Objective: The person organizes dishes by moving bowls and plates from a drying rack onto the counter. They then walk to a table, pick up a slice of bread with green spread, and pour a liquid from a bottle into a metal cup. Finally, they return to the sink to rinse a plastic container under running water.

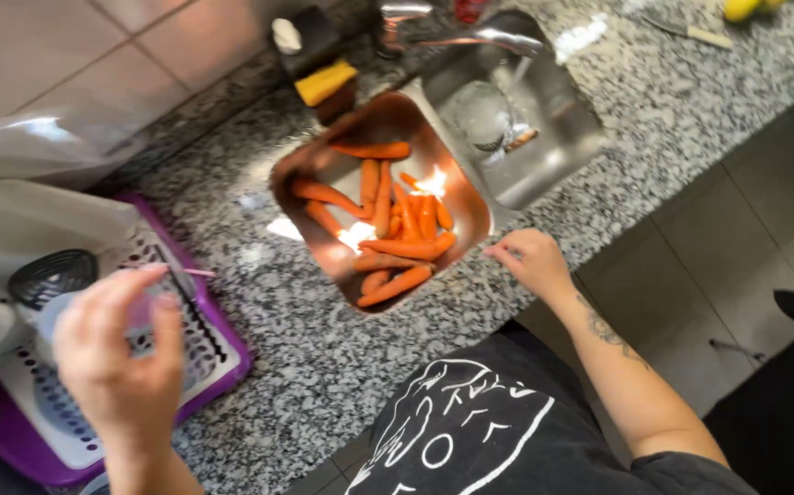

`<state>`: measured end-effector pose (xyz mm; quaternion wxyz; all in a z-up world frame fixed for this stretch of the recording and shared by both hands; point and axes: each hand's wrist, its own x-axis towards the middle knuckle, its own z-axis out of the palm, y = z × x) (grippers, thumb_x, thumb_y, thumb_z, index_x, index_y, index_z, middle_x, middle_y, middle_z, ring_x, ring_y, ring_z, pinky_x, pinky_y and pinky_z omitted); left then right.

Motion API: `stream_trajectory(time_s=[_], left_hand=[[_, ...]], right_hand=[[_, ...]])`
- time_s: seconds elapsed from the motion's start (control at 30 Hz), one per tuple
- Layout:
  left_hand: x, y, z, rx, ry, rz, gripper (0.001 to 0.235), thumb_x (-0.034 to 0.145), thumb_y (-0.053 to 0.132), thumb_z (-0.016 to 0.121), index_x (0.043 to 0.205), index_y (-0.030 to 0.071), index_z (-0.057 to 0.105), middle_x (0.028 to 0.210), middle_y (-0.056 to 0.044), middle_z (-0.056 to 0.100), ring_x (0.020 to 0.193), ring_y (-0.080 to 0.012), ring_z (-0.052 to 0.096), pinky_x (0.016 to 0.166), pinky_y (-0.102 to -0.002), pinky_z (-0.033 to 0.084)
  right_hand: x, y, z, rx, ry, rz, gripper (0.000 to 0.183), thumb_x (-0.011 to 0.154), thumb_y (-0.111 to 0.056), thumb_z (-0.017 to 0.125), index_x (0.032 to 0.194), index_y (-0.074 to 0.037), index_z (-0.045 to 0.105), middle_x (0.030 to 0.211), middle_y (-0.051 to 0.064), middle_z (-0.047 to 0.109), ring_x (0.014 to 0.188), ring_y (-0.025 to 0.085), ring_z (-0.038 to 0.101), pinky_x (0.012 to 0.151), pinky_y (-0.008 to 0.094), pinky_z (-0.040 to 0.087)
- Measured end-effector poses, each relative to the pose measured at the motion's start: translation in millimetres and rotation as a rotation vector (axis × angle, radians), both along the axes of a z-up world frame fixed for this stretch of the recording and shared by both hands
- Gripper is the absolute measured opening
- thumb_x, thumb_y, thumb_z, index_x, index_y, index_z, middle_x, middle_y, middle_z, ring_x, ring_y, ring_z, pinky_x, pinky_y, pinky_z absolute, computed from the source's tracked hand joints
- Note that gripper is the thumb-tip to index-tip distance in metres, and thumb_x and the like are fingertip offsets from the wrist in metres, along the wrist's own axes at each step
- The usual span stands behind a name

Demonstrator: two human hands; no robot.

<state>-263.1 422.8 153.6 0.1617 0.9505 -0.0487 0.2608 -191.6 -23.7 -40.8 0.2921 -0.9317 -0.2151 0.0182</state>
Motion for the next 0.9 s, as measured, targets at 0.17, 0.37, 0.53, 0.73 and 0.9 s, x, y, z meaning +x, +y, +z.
stream_trajectory(time_s=[0.17, 0.37, 0.53, 0.73, 0.9], left_hand=[[-3, -143, 83, -0.520, 0.022, -0.341, 0.014, 0.083, 0.022, 0.051, 0.077, 0.021, 0.064, 0.079, 0.002, 0.054, 0.082, -0.0123, 0.061, 0.093, -0.039, 0.052], [-7, -240, 85, -1.235, 0.482, -0.496, 0.028, 0.090, 0.018, 0.054, 0.077, -0.002, 0.067, 0.098, -0.018, 0.061, 0.090, -0.0209, 0.069, 0.088, -0.026, 0.053], [38, -322, 88, -1.159, 0.666, -0.257, 0.019, 0.090, 0.023, 0.055, 0.079, 0.015, 0.069, 0.091, 0.005, 0.059, 0.082, 0.0019, 0.063, 0.079, -0.028, 0.027], [97, -361, 102, -1.127, 0.270, -0.207, 0.040, 0.095, 0.018, 0.036, 0.059, 0.009, 0.050, 0.071, -0.002, 0.067, 0.066, -0.0145, 0.057, 0.072, -0.021, 0.044], [108, -350, 47, -1.075, 0.133, -0.209, 0.021, 0.091, 0.028, 0.053, 0.079, 0.014, 0.062, 0.077, 0.001, 0.058, 0.069, -0.0125, 0.060, 0.071, -0.028, 0.044]], right_hand=[[29, -35, 15, -0.074, 0.143, -0.122, 0.023, 0.090, -0.032, 0.059, 0.088, -0.012, 0.069, 0.081, -0.001, 0.067, 0.080, 0.019, 0.060, 0.067, 0.034, 0.046], [105, -61, -5, -0.126, 0.307, -0.044, 0.023, 0.089, -0.027, 0.058, 0.101, -0.011, 0.068, 0.096, 0.003, 0.066, 0.093, 0.021, 0.057, 0.074, 0.035, 0.046], [205, -90, -125, -0.180, 0.253, 0.067, 0.034, 0.088, -0.027, 0.057, 0.115, -0.006, 0.062, 0.115, 0.010, 0.062, 0.110, 0.029, 0.053, 0.091, 0.041, 0.042], [277, -71, -206, -0.408, 0.303, 0.265, 0.078, 0.069, -0.025, 0.077, 0.134, -0.007, 0.038, 0.139, 0.019, 0.038, 0.119, 0.039, 0.045, 0.094, 0.046, 0.040], [297, -32, -196, -0.467, 0.618, 0.144, 0.111, 0.071, -0.031, 0.078, 0.147, -0.010, 0.000, 0.154, 0.013, 0.012, 0.123, 0.039, 0.043, 0.086, 0.050, 0.046]])
